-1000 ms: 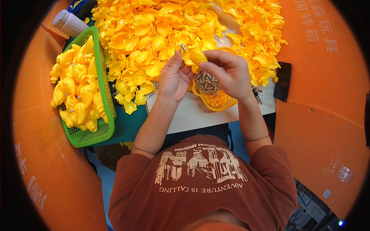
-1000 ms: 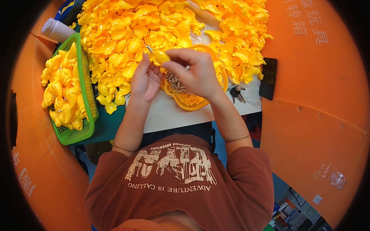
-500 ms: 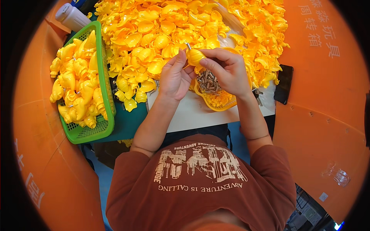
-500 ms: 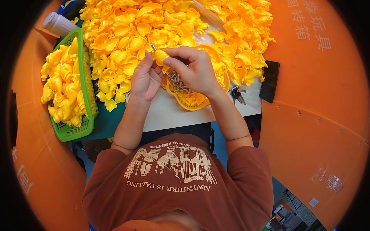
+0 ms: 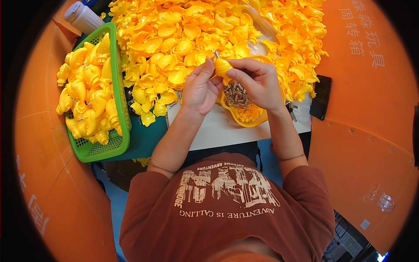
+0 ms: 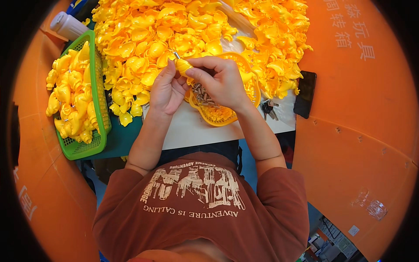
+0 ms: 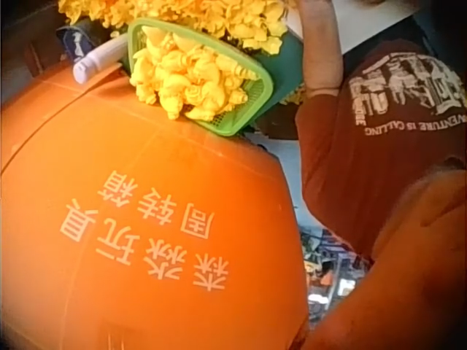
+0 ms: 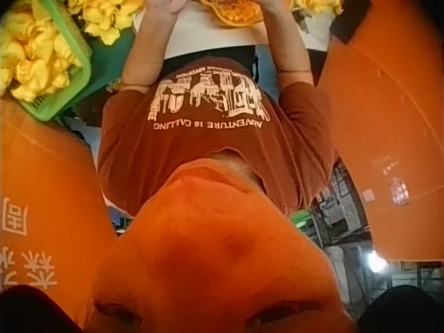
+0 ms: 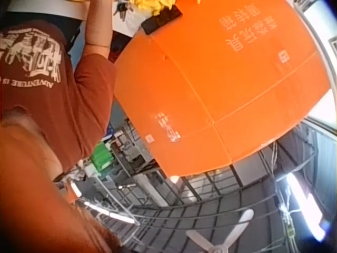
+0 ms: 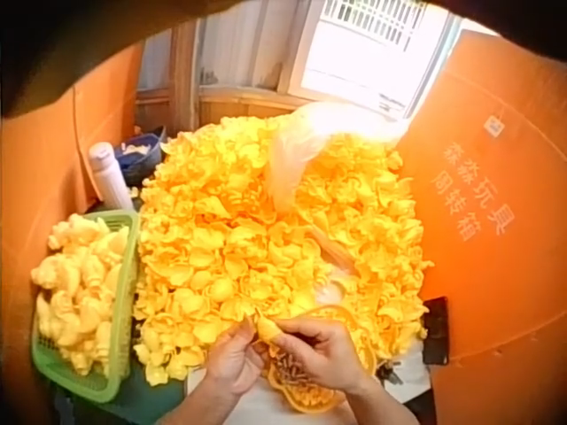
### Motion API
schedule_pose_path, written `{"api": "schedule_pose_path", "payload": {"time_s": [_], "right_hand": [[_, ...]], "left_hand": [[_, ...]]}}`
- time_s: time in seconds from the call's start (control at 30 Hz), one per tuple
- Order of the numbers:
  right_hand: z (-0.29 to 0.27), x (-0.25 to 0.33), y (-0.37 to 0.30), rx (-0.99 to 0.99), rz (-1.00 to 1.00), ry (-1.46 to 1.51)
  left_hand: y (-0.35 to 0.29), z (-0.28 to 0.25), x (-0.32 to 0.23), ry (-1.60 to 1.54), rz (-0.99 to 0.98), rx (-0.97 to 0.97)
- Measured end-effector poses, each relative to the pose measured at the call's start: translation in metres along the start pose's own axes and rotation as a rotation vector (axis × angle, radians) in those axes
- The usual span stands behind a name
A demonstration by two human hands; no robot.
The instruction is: Assembling small yellow toy ducks by inserting a plastic component into the base.
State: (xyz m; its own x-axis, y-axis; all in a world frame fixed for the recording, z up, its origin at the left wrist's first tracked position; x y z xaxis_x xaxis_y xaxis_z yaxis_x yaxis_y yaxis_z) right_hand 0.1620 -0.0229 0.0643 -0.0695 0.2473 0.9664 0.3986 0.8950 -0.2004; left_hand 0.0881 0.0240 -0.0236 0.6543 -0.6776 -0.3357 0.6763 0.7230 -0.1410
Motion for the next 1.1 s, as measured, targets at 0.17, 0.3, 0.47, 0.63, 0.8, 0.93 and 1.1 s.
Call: {"api": "schedule_pose_path", "payload": {"time_s": [0.17,0.3,0.47,0.63,0.8,0.93,1.1], "right_hand": [[0.002,-0.003,-0.001,0.001,0.047,0.053],[0.006,0.015,-0.005,-0.02,-0.096,-0.176],[0.009,0.02,-0.009,-0.096,-0.174,-0.308],[0.002,0.022,-0.01,-0.243,-0.185,-0.316],[-0.029,0.028,-0.023,-0.263,-0.236,-0.32],[-0.067,0.01,-0.046,-0.428,-0.183,-1.044],[-0.058,-0.007,-0.05,-0.311,-0.162,-1.06]], "left_hand": [[-0.001,-0.001,-0.001,0.015,0.023,-0.019],[-0.002,-0.001,-0.003,-0.01,0.005,0.006],[-0.001,-0.003,-0.005,0.06,0.043,-0.01],[-0.002,0.002,-0.004,0.122,0.081,-0.023],[0.004,-0.005,-0.013,0.11,0.073,-0.051],[0.01,-0.008,-0.018,0.129,0.066,-0.086],[0.004,0.0,-0.011,0.144,-0.029,-0.01]]}}
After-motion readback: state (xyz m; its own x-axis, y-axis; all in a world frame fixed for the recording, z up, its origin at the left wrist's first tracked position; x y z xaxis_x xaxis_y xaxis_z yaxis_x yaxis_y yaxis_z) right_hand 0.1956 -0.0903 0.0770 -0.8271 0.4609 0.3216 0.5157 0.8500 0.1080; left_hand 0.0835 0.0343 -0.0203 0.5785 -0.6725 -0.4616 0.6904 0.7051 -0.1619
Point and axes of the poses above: each hand's wrist, its own y-axis towards the middle knuckle, its own z-axis out of the palm, x = y × z, the point moved 10 cm from there along y, towards the middle knuckle, and after that the axes turned 13 degrees about z, right-handed, at the moved point
